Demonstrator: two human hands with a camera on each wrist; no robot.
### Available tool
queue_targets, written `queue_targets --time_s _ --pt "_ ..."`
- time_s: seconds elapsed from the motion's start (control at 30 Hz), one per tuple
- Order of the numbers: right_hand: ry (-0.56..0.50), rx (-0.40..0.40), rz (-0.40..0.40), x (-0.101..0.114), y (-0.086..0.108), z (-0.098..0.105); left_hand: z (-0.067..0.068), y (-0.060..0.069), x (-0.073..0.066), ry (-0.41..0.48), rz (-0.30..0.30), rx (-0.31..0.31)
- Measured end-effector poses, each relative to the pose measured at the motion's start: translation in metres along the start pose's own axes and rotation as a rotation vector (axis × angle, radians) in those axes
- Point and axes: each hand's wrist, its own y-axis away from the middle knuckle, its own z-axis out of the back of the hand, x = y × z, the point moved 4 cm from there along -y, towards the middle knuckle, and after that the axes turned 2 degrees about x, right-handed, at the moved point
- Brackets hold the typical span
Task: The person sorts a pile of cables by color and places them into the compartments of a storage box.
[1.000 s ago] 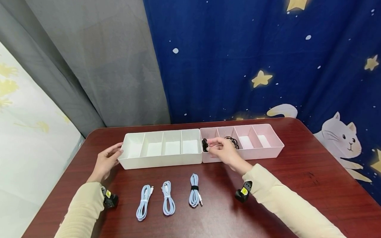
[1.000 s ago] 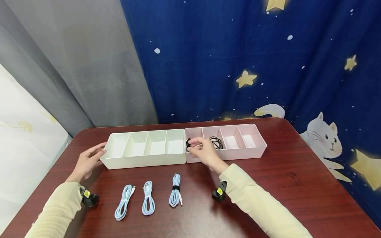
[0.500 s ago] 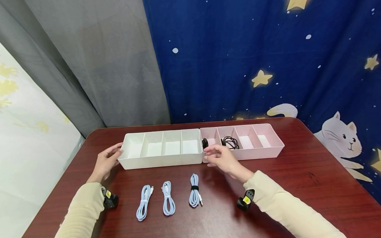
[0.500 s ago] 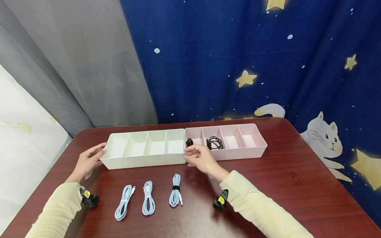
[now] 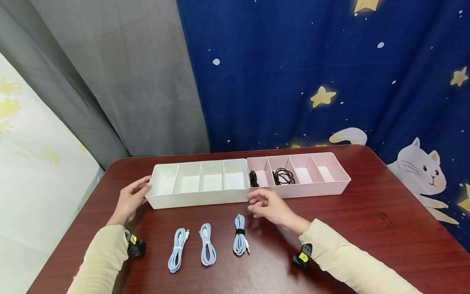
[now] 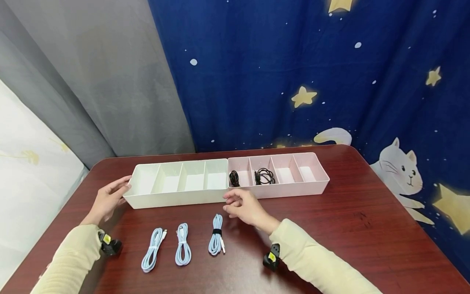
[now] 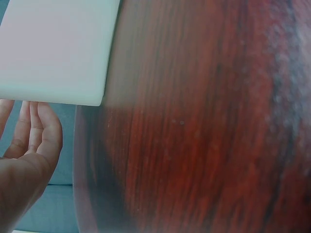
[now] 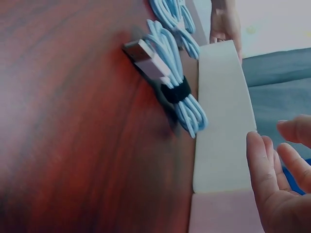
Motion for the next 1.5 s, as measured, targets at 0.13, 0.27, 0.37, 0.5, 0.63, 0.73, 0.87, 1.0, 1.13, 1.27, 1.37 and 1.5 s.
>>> queue_targets --time_s 0.13,0.27,0.37,0.5,0.63,0.73,0.87,1.0,1.13,1.27,1.37,1.5 --pt "0.024 0.007 0.017 -0.001 0.002 -0.004 0.000 -0.001 -0.001 0.003 0.002 -0.002" --pt "0.039 0.011 0.030 -0.004 0.003 -0.008 -0.001 -0.001 -0.002 -0.005 0.000 -0.002" --pt "0.055 0.011 0.029 -0.006 0.004 -0.010 -0.002 -0.002 -0.003 -0.015 -0.003 -0.001" --pt "0.101 0.003 0.025 -0.009 0.004 -0.012 -0.003 -0.004 -0.003 -0.007 -0.005 -0.004" --pt "0.182 -0.021 0.036 -0.013 0.004 -0.013 -0.003 -0.006 -0.004 -0.009 -0.003 -0.011" --pt "0.246 -0.030 0.040 -0.018 0.004 -0.014 -0.002 -0.006 -0.004 -0.015 -0.003 -0.014" --pt "0.265 -0.020 0.026 -0.022 0.006 -0.017 -0.001 -0.004 -0.004 -0.015 -0.005 -0.013" --pt "0.266 -0.021 0.006 -0.025 0.008 -0.020 -0.002 -0.003 -0.004 -0.015 -0.003 -0.009" --pt "0.265 -0.028 -0.013 -0.028 0.008 -0.022 -0.002 -0.003 -0.004 -0.007 -0.002 -0.013" --pt "0.249 -0.035 -0.046 -0.031 0.009 -0.024 -0.002 -0.002 -0.004 0.005 0.001 -0.012" --pt "0.222 -0.032 -0.071 -0.033 0.010 -0.025 -0.001 -0.001 -0.002 0.006 0.009 -0.005" --pt "0.170 -0.015 -0.080 -0.035 0.010 -0.028 0.000 0.000 -0.001 0.003 0.015 -0.006"
